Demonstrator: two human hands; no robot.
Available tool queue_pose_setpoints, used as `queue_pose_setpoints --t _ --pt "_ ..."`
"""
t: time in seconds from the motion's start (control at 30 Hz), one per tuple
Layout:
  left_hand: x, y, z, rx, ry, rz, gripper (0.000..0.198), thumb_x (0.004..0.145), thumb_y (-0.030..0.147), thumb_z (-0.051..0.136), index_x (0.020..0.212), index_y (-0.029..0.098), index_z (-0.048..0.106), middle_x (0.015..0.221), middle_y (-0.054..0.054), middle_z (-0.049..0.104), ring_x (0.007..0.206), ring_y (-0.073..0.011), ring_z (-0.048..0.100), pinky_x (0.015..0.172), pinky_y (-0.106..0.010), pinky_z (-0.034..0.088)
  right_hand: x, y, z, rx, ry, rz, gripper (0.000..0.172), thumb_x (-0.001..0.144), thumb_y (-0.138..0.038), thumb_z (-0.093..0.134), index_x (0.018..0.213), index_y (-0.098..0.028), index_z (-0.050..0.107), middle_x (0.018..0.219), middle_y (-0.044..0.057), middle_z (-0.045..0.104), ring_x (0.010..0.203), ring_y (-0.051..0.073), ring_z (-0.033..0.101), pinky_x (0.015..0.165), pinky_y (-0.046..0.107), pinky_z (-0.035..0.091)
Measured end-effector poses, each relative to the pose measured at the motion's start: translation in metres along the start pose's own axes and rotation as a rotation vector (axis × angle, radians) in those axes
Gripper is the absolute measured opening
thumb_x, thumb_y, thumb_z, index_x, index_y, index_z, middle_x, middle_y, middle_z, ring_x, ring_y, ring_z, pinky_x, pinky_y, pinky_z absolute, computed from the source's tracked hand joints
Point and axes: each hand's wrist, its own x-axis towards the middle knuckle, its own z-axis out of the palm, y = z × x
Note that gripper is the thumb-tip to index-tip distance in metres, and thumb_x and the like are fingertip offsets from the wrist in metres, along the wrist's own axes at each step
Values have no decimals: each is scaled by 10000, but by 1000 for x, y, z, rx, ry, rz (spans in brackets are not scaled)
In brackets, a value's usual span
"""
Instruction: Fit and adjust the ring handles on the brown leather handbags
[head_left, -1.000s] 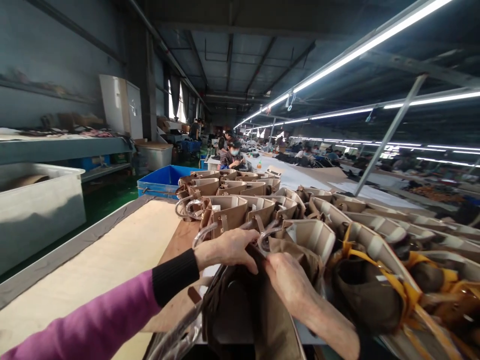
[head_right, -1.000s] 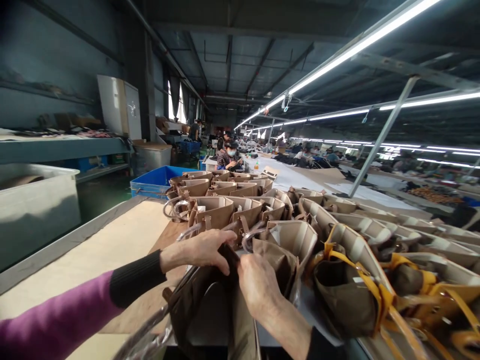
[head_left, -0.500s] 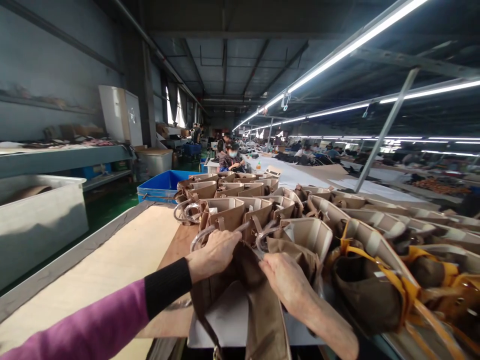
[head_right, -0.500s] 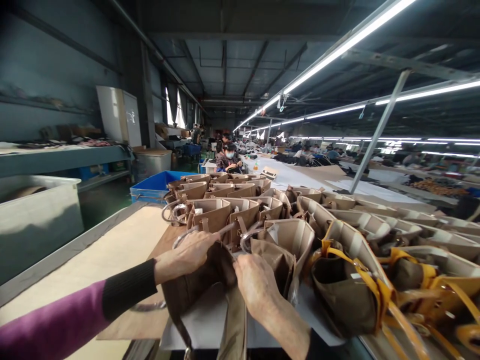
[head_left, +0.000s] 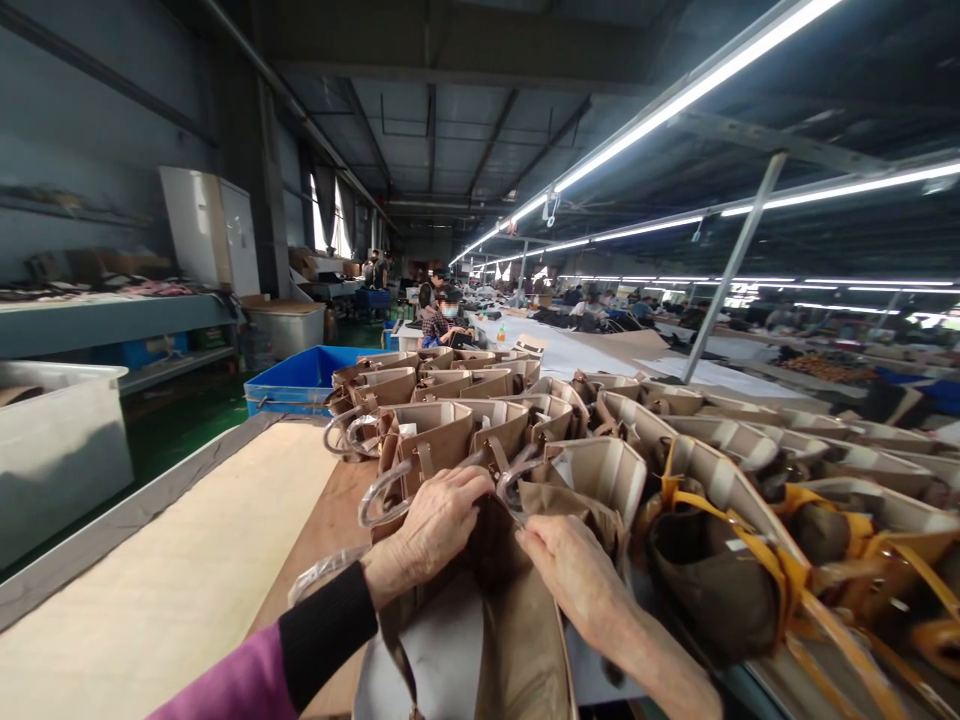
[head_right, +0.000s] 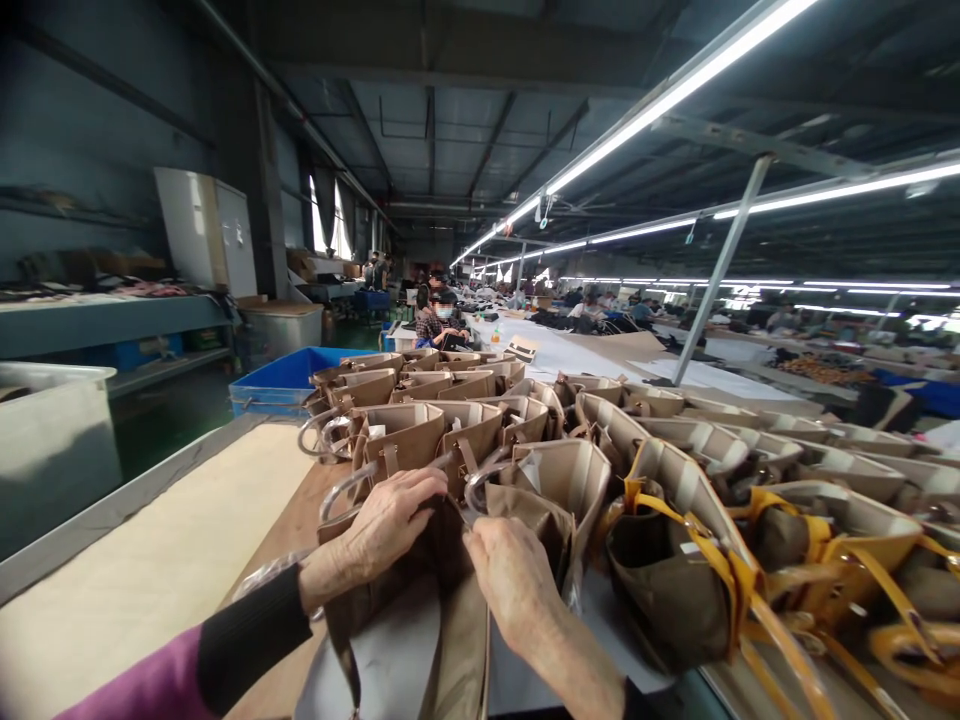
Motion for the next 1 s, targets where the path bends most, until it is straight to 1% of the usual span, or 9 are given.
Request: queue_pose_setpoints --t 0.07,0.17,0.3,0.4,0.5,0.63,0.77,0.9,1.0 --pt "1 -6 0 -14 -7 -28 282 756 49 434 966 207 536 1038 -9 619 938 -165 587 819 -276 436 -1 2 0 10 1 2 339 893 -218 420 557 -190 381 535 -9 478 570 135 439 545 271 237" --pt "-2 -17 -1 0 -9 -72 275 774 61 434 994 201 521 986 -14 621 866 -163 603 752 -266 444 -2 5 0 26 0 11 341 888 -232 419 555 -190 362 516 -24 441 549 127 409 538 271 223" --pt "-8 -25 1 -11 17 -15 282 782 79 479 1027 213 518 1036 -7 614 939 -172 596 808 -270 437 -5 8 -2 38 -3 30 338 886 -237 413 558 -191 346 521 -30 414 563 127 400 535 272 213" --pt "-8 -28 4 -63 53 2 277 780 71 493 1014 219 519 1058 0 611 961 -156 590 831 -253 436 -7 8 -5 42 -10 32 344 893 -243 403 560 -190 335 532 -34 399 575 125 399 544 270 218" --pt "-8 -30 5 -103 63 20 238 782 74 506 971 216 532 1054 -1 607 950 -144 589 833 -242 439 -8 9 -7 40 -13 34 346 891 -251 408 561 -191 322 537 -36 377 584 128 397 550 269 222" --pt "-11 -32 4 -121 94 25 212 778 79 519 945 208 536 1031 -7 609 935 -142 588 833 -246 444 -8 14 -4 39 -2 50 338 891 -271 404 571 -197 326 540 -34 366 583 136 401 538 270 220" --pt "-13 -30 2 -118 121 52 158 796 77 513 888 201 544 1031 1 613 927 -128 596 818 -232 455 -9 18 -1 43 9 65 333 889 -276 398 571 -198 337 532 -35 354 573 137 394 534 268 219" --pt "-13 -28 3 -104 189 94 112 843 100 500 870 195 554 1051 -9 623 918 -118 610 814 -220 475 -8 17 0 42 17 79 333 886 -284 401 570 -198 343 529 -36 357 565 135 385 535 269 216" --pt "-15 -29 8 -43 257 122 92 865 119 491 873 183 556 1093 -36 616 925 -127 613 823 -237 492 -8 17 1 42 24 84 333 882 -275 404 566 -197 336 527 -35 365 562 133 385 538 268 217"
